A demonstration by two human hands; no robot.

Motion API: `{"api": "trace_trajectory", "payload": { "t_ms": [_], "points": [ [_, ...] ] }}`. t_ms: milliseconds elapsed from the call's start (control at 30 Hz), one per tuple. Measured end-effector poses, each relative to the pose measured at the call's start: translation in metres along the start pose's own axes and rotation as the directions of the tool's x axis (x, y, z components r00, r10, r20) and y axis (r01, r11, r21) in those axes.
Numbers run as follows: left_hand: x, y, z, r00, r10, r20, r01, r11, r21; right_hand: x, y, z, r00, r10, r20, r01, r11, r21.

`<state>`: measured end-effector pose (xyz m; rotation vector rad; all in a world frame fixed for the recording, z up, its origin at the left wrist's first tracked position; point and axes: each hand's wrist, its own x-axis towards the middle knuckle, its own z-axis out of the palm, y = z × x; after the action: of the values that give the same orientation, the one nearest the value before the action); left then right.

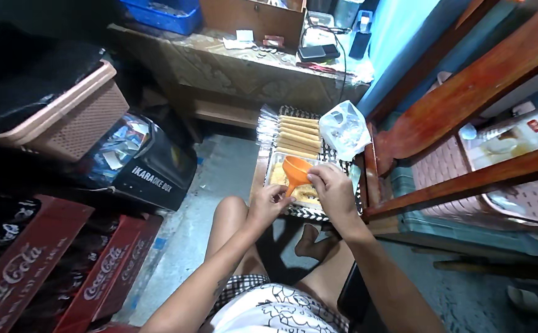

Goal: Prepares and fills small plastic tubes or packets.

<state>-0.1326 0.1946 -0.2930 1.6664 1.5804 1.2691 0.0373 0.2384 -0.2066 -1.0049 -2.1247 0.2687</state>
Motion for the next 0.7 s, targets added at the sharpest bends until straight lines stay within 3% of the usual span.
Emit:
{"api": "trace_trajectory", "payload": {
  "t_ms": [200,300,400,500,700],
  "points": [
    [-0.005,-0.002,-0.006,0.992,-0.129,0.009,0.129,0.991,-0.019,-0.009,0.002,0.008,0.985,-0.170,0.010,0.169,0.982,0.088],
    [-0.009,-0.010,-0.011,0.982,-0.189,-0.024,0.184,0.972,-0.145,-0.002,0.022,-0.007,0.988,0.111,0.109,-0.115,0.993,0.040],
    [-0.013,-0.022,-0.018,0.970,-0.239,-0.048,0.227,0.957,-0.180,0.005,0.061,0.005,0.861,0.426,0.276,-0.355,0.894,-0.274],
    [-0.015,-0.026,-0.028,0.965,-0.259,-0.038,0.253,0.959,-0.125,-0.001,0.083,0.033,0.760,0.538,0.364,-0.320,0.797,-0.512],
    [-0.021,-0.046,-0.027,0.986,-0.161,-0.045,0.153,0.977,-0.149,0.013,0.076,0.061,0.620,0.670,0.408,-0.331,0.695,-0.638]
  ]
}}
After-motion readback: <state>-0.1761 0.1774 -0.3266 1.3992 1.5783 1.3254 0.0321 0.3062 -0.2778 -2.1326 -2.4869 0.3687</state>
